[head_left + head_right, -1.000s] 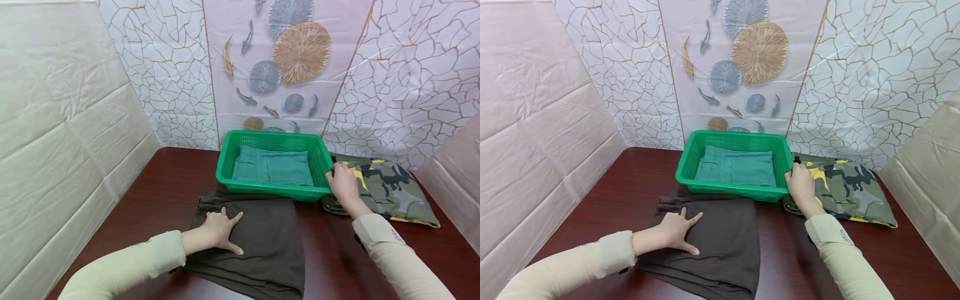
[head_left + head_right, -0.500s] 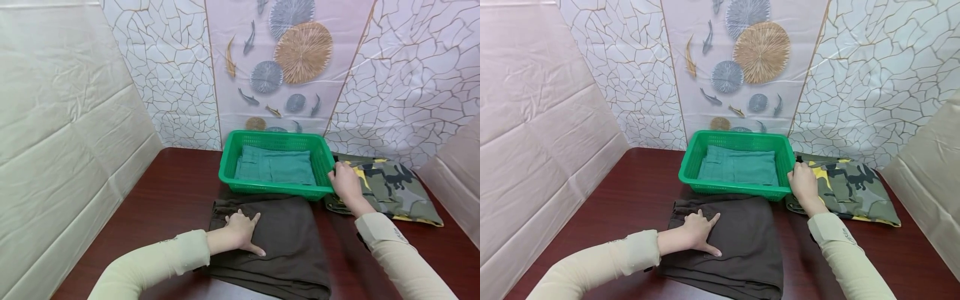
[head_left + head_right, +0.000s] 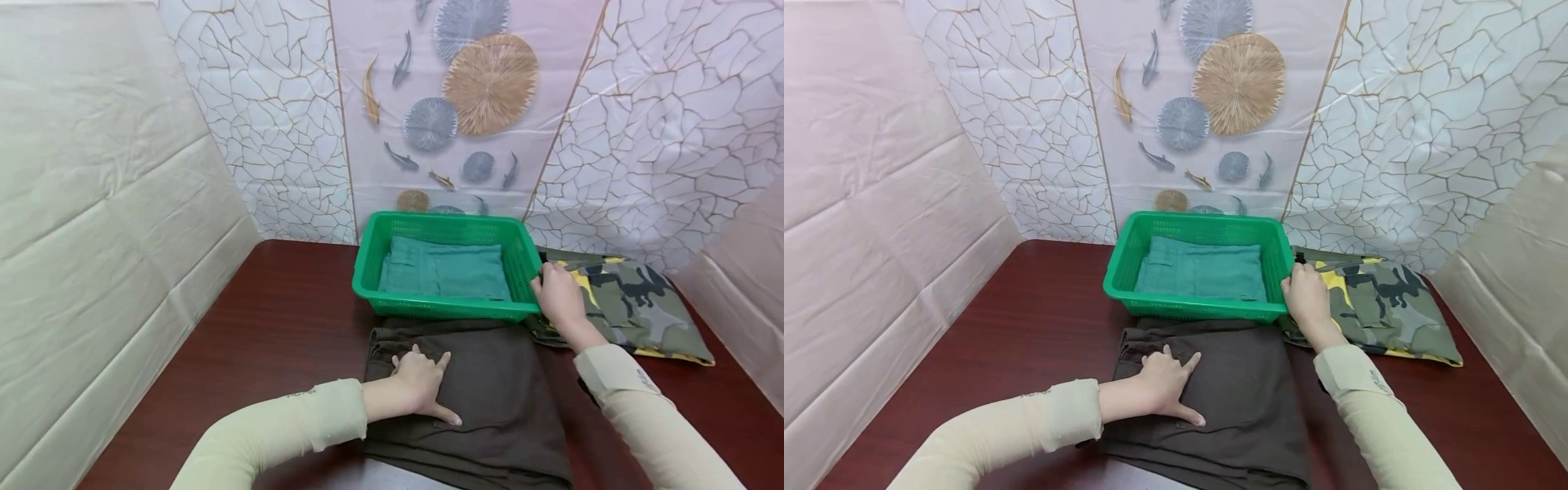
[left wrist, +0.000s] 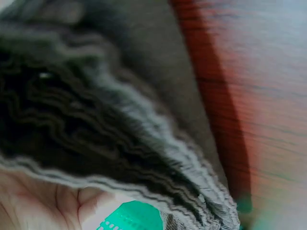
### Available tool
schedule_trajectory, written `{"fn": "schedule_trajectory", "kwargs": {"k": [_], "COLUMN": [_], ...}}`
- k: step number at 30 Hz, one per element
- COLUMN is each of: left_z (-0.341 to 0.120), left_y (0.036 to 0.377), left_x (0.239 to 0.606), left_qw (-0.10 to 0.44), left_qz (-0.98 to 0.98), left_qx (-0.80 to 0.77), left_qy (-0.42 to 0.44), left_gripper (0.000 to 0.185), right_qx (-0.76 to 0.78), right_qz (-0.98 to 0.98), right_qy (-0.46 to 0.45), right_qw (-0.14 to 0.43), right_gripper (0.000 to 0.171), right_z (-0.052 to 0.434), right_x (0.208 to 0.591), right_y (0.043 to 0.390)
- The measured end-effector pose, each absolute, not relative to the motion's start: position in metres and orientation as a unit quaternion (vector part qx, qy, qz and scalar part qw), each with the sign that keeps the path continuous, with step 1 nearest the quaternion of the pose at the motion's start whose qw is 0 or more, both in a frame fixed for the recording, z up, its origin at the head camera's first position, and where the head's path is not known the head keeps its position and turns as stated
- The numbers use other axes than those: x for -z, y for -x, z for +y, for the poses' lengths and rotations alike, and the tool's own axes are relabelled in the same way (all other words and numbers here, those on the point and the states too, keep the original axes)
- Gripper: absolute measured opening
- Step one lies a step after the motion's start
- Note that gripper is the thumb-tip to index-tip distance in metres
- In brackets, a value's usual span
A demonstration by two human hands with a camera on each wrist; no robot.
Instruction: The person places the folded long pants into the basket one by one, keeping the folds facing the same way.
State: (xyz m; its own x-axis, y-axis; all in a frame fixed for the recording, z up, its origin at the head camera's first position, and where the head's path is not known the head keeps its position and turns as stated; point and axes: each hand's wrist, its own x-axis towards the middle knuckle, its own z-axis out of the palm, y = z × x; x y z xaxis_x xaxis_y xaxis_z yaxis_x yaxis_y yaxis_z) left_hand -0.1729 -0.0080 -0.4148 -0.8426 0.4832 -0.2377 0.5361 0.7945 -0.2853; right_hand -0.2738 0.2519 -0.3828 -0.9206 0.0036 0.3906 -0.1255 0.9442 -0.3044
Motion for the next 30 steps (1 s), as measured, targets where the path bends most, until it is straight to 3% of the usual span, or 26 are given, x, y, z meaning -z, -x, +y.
{"fn": "schedule_trajectory", "kwargs": {"k": [6, 10, 15, 19, 25, 30], "left_z": [-0.006, -0.015, -0.045, -0.075, -0.114, -0.145], "left_y": [0.176, 0.181, 0.189, 0.197, 0.204, 0.205], "left_x": [0.418, 0.416, 0.411, 0.407, 0.4, 0.398], "left_qw": [0.05, 0.048, -0.019, -0.069, 0.0, 0.105], "left_qz": [0.938, 0.942, 0.944, 0.937, 0.897, 0.863], "left_qx": [0.194, 0.141, 0.0, -0.134, -0.377, -0.479], "left_qy": [-0.283, -0.301, -0.33, -0.316, -0.23, -0.122], "left_gripper": [0.11, 0.104, 0.081, 0.055, 0.035, 0.04], "right_qx": [-0.187, -0.25, -0.327, -0.347, -0.353, -0.423], "right_qz": [-0.963, -0.954, -0.937, -0.933, -0.934, -0.891], "right_qy": [-0.03, -0.043, -0.039, -0.045, -0.054, -0.029], "right_qw": [0.194, 0.163, 0.117, 0.077, -0.022, -0.16], "right_gripper": [0.03, 0.04, 0.054, 0.052, 0.041, 0.044], "right_z": [0.254, 0.263, 0.283, 0.296, 0.311, 0.319], "right_x": [0.38, 0.38, 0.383, 0.382, 0.381, 0.381], "right_y": [0.274, 0.268, 0.249, 0.232, 0.203, 0.189]}}
